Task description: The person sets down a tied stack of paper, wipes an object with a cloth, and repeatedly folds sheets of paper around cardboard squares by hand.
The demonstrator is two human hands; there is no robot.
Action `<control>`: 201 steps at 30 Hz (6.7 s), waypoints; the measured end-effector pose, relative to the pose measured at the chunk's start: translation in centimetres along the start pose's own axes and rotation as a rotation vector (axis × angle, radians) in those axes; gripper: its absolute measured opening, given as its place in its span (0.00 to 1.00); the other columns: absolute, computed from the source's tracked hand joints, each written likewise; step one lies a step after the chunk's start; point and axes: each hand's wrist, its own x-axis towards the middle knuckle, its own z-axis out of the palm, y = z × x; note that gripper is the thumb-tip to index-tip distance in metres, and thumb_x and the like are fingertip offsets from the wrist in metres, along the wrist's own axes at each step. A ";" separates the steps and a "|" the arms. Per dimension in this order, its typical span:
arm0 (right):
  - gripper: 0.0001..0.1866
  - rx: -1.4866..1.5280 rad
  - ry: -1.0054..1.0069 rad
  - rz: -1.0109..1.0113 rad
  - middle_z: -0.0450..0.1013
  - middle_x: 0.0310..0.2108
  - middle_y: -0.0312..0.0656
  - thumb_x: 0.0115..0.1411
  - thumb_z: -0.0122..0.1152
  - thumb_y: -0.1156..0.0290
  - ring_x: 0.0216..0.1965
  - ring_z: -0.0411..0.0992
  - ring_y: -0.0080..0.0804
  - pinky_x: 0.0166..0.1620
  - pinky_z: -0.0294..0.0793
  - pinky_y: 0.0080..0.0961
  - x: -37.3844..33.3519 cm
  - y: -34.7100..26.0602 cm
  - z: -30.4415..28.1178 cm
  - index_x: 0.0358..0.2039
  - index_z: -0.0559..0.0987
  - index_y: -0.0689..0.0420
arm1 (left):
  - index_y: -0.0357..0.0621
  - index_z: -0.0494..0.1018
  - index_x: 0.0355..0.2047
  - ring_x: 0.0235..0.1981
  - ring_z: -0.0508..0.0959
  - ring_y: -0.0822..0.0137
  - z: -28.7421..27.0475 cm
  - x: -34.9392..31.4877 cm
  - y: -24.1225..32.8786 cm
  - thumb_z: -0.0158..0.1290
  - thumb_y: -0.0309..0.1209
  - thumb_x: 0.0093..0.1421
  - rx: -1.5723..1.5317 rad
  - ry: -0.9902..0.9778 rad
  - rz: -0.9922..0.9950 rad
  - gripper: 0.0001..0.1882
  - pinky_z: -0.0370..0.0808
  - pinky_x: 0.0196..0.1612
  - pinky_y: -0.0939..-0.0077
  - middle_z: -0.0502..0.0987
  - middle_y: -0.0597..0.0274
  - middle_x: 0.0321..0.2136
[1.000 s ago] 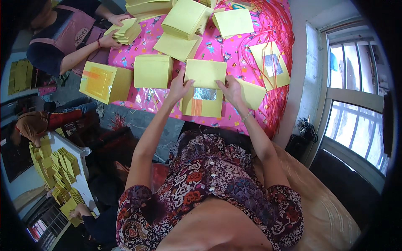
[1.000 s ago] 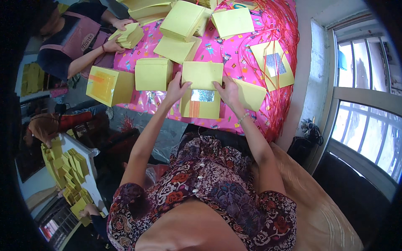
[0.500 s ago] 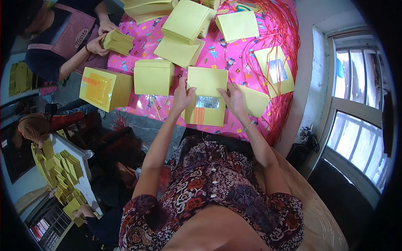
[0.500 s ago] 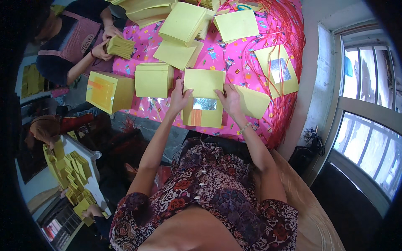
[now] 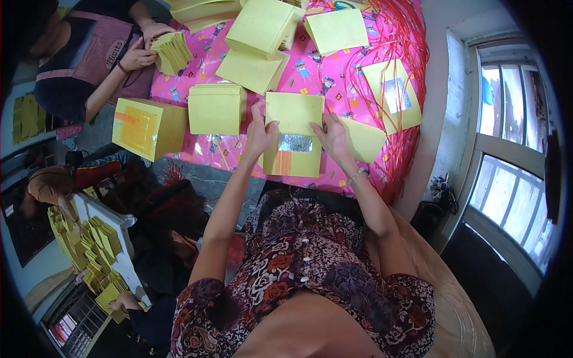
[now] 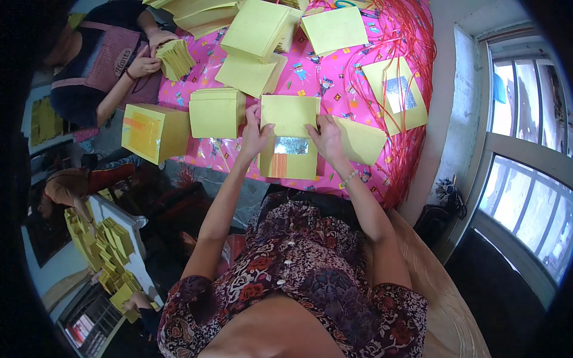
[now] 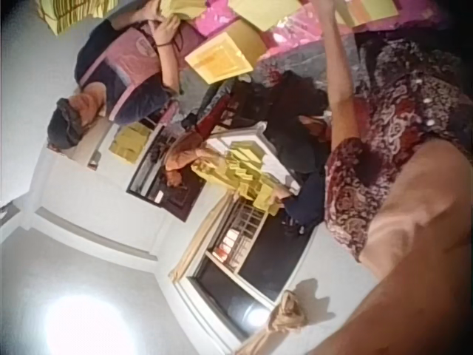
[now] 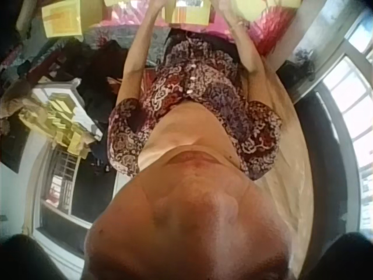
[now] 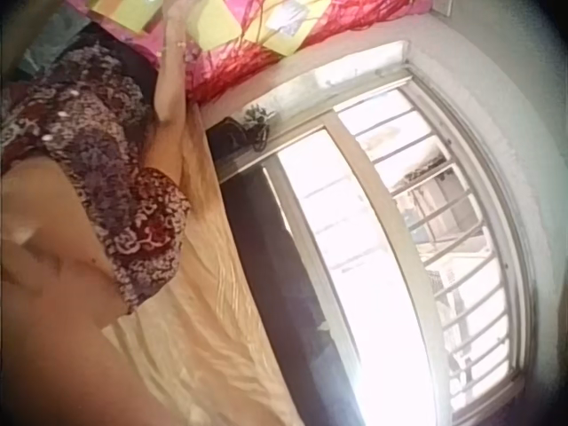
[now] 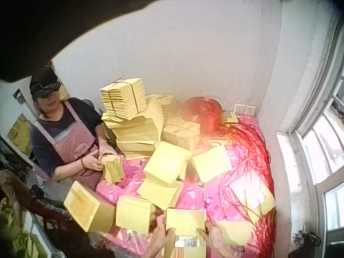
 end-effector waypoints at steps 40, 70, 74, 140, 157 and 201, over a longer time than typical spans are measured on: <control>0.22 -0.092 -0.090 0.261 0.71 0.16 0.45 0.46 0.69 0.52 0.20 0.72 0.36 0.27 0.69 0.34 3.1 2.1 1.5 0.18 0.74 0.60 | 0.44 0.65 0.44 0.31 0.78 0.53 1.6 2.4 -3.4 0.59 0.28 0.49 -0.031 0.153 0.132 0.22 0.73 0.35 0.63 0.75 0.50 0.29; 0.25 -0.193 -0.205 0.255 0.73 0.17 0.49 0.45 0.68 0.48 0.22 0.73 0.41 0.29 0.71 0.36 6.1 2.1 1.6 0.17 0.76 0.60 | 0.42 0.71 0.34 0.35 0.74 0.51 1.1 3.2 -2.2 0.55 0.29 0.53 0.282 0.273 0.436 0.09 0.71 0.36 0.58 0.71 0.52 0.33; 0.25 -0.180 -0.150 0.225 0.73 0.17 0.49 0.45 0.68 0.48 0.22 0.74 0.41 0.29 0.71 0.36 6.0 2.2 2.1 0.17 0.76 0.60 | 0.42 0.68 0.36 0.36 0.74 0.49 1.3 3.2 -2.0 0.53 0.30 0.55 0.394 0.130 0.344 0.10 0.71 0.35 0.55 0.70 0.51 0.35; 0.11 -0.319 -0.332 -0.172 0.70 0.33 0.48 0.56 0.58 0.65 0.35 0.72 0.49 0.38 0.71 0.40 3.2 -0.9 1.3 0.33 0.70 0.58 | 0.45 0.74 0.42 0.21 0.59 0.84 -0.2 3.6 -7.8 0.58 0.24 0.54 -0.513 -0.187 0.288 0.14 0.57 0.23 0.87 0.58 0.78 0.21; 0.18 -0.412 -0.249 -0.217 0.71 0.35 0.50 0.58 0.56 0.56 0.36 0.73 0.50 0.38 0.73 0.42 3.2 -1.4 1.6 0.36 0.69 0.60 | 0.52 0.79 0.42 0.24 0.62 0.78 1.5 3.6 -8.0 0.60 0.27 0.50 -0.306 0.047 0.261 0.16 0.63 0.28 0.82 0.60 0.73 0.22; 0.25 0.674 0.060 0.042 0.72 0.45 0.45 0.61 0.58 0.64 0.43 0.72 0.27 0.46 0.72 0.25 0.4 -2.1 -8.9 0.52 0.66 0.67 | 0.38 0.67 0.50 0.26 0.71 0.81 0.1 -2.2 7.6 0.54 0.22 0.56 -0.960 -0.105 0.137 0.20 0.65 0.26 0.88 0.77 0.66 0.33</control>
